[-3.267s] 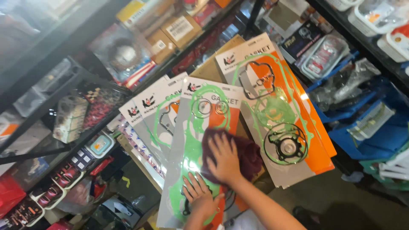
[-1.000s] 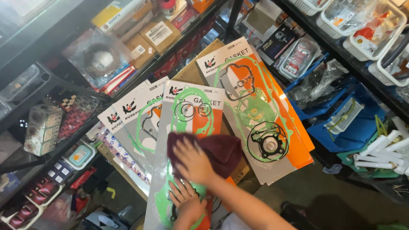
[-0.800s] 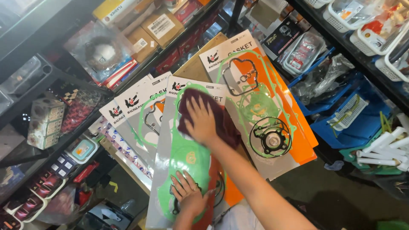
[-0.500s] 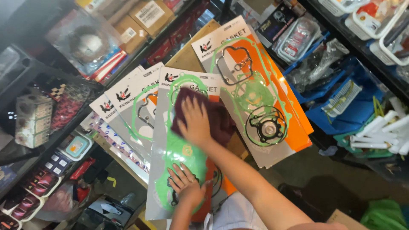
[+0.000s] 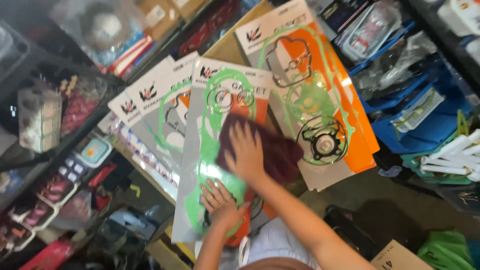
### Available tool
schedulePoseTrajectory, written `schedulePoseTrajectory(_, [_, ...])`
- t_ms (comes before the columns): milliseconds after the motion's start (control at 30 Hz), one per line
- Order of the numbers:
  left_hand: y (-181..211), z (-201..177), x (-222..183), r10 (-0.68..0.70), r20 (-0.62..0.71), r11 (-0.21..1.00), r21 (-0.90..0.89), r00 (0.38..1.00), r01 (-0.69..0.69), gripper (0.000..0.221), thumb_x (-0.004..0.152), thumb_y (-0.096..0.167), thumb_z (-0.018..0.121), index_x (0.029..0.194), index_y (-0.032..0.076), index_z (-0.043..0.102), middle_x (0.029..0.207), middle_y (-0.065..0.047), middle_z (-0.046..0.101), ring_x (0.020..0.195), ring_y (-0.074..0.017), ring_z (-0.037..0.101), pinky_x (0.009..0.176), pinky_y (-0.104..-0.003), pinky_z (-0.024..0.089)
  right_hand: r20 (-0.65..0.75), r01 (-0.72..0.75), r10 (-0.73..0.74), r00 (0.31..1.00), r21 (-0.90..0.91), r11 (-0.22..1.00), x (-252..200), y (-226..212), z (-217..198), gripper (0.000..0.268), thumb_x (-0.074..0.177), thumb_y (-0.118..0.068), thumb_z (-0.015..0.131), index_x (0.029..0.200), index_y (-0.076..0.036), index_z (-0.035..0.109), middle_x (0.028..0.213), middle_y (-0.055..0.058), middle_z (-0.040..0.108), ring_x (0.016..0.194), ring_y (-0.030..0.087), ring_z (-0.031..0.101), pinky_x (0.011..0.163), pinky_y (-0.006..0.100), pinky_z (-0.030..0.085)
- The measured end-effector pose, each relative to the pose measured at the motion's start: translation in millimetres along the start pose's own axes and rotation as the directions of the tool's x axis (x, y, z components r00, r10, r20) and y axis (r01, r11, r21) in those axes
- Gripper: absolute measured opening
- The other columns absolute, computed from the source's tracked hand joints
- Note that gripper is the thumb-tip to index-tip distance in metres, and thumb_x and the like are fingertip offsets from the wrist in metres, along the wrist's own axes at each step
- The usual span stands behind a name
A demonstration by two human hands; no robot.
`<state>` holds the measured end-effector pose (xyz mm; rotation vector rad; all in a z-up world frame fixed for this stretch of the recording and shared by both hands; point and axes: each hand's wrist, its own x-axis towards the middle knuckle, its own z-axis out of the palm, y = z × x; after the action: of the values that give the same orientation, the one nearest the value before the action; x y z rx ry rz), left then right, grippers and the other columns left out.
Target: Wiping down motorcycle gasket packages with a cloth and organizing them
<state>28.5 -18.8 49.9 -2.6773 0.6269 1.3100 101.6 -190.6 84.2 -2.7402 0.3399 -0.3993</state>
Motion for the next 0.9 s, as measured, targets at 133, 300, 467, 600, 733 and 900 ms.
schedulePoseTrajectory(133, [-2.3, 13.6, 3.7, 0.018, -0.167, 1.0, 0.0, 0.986, -0.018, 0.139, 0.091, 0.079, 0.059, 0.151, -0.022, -0.016, 0.155, -0.05, -0.026, 0.142, -0.067, -0.024, 0.112, -0.072, -0.008, -0.051, -0.084, 0.083, 0.995, -0.015, 0.996, 42.1, 8.5, 23.7, 0.08, 0.089, -0.035, 0.067, 0.155, 0.001, 0.04, 0.164, 0.022, 0.036, 0.152, 0.042, 0.033, 0.121, 0.059, 0.027])
schedulePoseTrajectory(300, [6.9, -29.1, -17.0, 0.0, 0.027, 1.0, -0.014, 1.0, 0.001, 0.13, 0.097, 0.071, 0.053, 0.149, -0.024, -0.018, 0.154, -0.051, -0.026, 0.14, -0.0682, -0.027, 0.11, -0.071, -0.015, 0.02, -0.059, 0.061, 0.998, -0.084, 0.995, 35.2, -2.8, 20.0, 0.074, 0.094, -0.038, 0.061, 0.15, 0.008, 0.043, 0.159, 0.031, 0.035, 0.148, 0.052, 0.033, 0.119, 0.059, 0.029])
schedulePoseTrajectory(467, [12.7, -61.4, -30.3, -0.096, 0.191, 0.989, -0.091, 0.977, 0.115, 0.114, 0.095, 0.047, 0.064, 0.158, -0.006, -0.015, 0.16, -0.032, -0.034, 0.146, -0.0554, -0.03, 0.121, -0.063, -0.016, 0.203, 0.086, -0.058, 0.977, -0.133, 0.987, -15.6, -36.9, -0.5, 0.074, 0.09, -0.044, 0.065, 0.147, 0.001, 0.051, 0.156, 0.026, 0.045, 0.146, 0.051, 0.037, 0.112, 0.061, 0.033])
schedulePoseTrajectory(600, [11.9, -58.7, -32.9, -0.081, 0.209, 0.993, -0.071, 0.975, 0.097, 0.109, 0.097, 0.055, 0.057, 0.159, -0.006, -0.008, 0.161, -0.032, -0.032, 0.146, -0.0551, -0.032, 0.12, -0.064, -0.018, 0.244, 0.095, -0.085, 0.966, -0.03, 0.995, -23.9, -35.4, -6.3, 0.077, 0.088, -0.043, 0.066, 0.15, -0.001, 0.048, 0.162, 0.023, 0.039, 0.15, 0.048, 0.03, 0.117, 0.059, 0.028])
schedulePoseTrajectory(733, [11.3, -58.4, -34.3, -0.042, 0.132, 0.988, -0.143, 0.99, 0.061, 0.121, 0.095, 0.059, 0.061, 0.157, -0.005, -0.021, 0.16, -0.031, -0.036, 0.145, -0.0546, -0.033, 0.121, -0.064, -0.015, 0.079, -0.019, 0.027, 0.996, -0.096, 0.995, 14.4, 7.6, 3.7, 0.083, 0.084, -0.04, 0.074, 0.15, 0.003, 0.046, 0.149, 0.026, 0.05, 0.139, 0.049, 0.045, 0.11, 0.057, 0.037])
schedulePoseTrajectory(900, [7.8, -53.3, -34.1, -0.022, 0.102, 0.98, -0.193, 0.995, 0.042, 0.13, 0.092, 0.071, 0.059, 0.156, -0.004, -0.025, 0.16, -0.031, -0.036, 0.145, -0.0542, -0.033, 0.12, -0.065, -0.017, 0.189, -0.599, 0.608, 0.771, -0.109, 0.793, 68.7, 114.6, 14.2, 0.081, 0.101, -0.047, 0.057, 0.165, -0.016, 0.017, 0.116, 0.026, 0.072, 0.103, 0.045, 0.073, 0.082, 0.058, 0.056])
